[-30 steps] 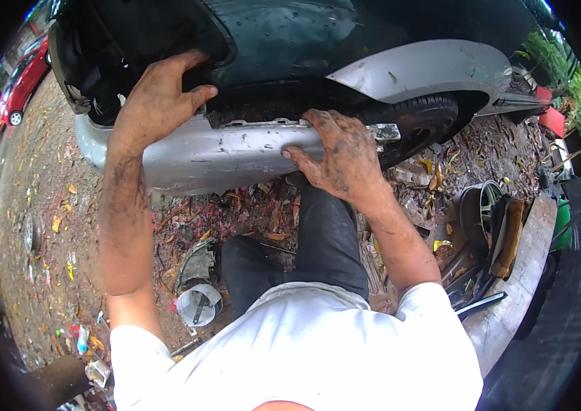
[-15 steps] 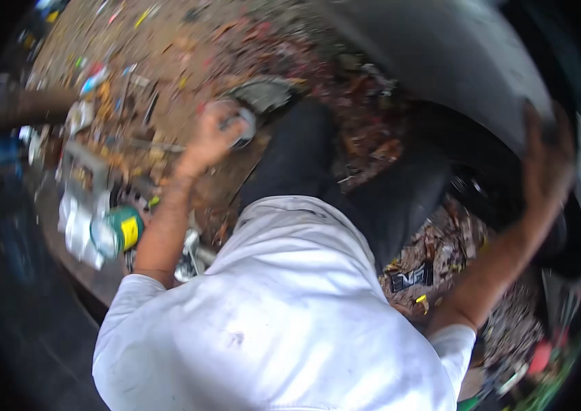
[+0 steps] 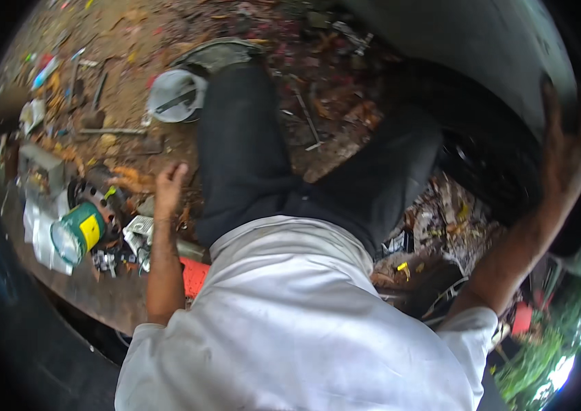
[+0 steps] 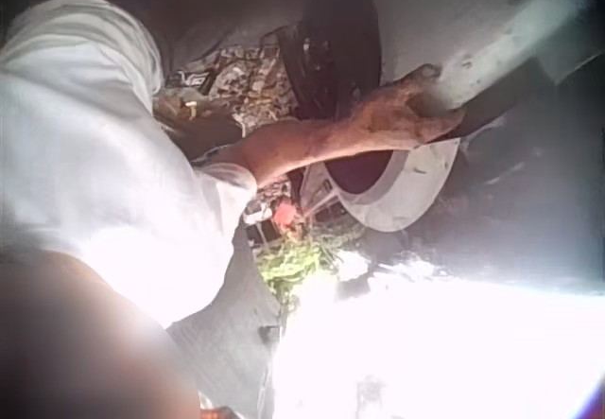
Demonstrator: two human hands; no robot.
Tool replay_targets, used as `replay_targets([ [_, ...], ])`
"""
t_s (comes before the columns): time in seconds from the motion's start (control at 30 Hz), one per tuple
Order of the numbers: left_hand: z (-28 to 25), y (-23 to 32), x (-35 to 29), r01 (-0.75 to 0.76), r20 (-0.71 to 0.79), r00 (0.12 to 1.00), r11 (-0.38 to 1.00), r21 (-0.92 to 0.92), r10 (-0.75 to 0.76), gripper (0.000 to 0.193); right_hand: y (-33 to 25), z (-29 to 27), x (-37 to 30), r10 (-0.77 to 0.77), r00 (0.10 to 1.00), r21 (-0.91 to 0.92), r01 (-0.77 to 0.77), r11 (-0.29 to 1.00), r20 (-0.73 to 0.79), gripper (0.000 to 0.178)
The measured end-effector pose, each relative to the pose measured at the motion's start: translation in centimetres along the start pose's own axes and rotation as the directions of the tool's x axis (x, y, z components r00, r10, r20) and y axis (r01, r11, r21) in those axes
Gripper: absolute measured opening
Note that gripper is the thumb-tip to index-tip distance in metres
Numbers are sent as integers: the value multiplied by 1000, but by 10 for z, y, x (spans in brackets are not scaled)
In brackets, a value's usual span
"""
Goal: Repairing a damaged car bumper using hand tools.
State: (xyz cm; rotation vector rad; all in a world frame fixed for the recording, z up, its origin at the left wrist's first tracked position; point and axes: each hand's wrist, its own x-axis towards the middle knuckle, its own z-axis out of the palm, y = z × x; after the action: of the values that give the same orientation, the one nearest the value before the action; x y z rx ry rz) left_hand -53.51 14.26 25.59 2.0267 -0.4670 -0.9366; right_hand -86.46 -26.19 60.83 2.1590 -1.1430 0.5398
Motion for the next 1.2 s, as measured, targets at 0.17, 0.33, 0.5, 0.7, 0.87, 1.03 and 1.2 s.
replay_targets([
  [0.17, -6, 40, 25, -194, -264, 952, 974, -121, 157, 37, -121, 1, -56, -173, 981, 654, 71, 754, 93, 32],
  [0.33, -33, 31, 0, -262, -298, 921, 965, -2, 250, 38, -274, 192, -183, -475, 370, 532, -64, 844, 798, 62],
  [0.5, -20, 30, -40, -177, -258, 944, 976, 128, 205, 44, -265, 314, -310, -180, 72, 148, -878, 455, 981, 61],
  [0.7, -51, 49, -79, -81, -286, 953, 994, 68, 97, 43, -287, 292, -263, -132, -92, 27, -715, 699, 987, 47],
  [0.87, -2, 145, -34, -403, -99, 907, 912, 79, 409, 36, -307, 353, -393, 282, 376, 305, -915, 265, 883, 34],
  [1.03, 25, 209, -35, -595, 38, 796, 768, 238, 605, 33, -376, 413, -398, 539, 380, 349, -923, 163, 752, 32],
  [1.2, 23, 204, -61, -638, 88, 767, 742, 204, 635, 31, -392, 401, -372, 400, 309, 237, -946, 220, 863, 34],
])
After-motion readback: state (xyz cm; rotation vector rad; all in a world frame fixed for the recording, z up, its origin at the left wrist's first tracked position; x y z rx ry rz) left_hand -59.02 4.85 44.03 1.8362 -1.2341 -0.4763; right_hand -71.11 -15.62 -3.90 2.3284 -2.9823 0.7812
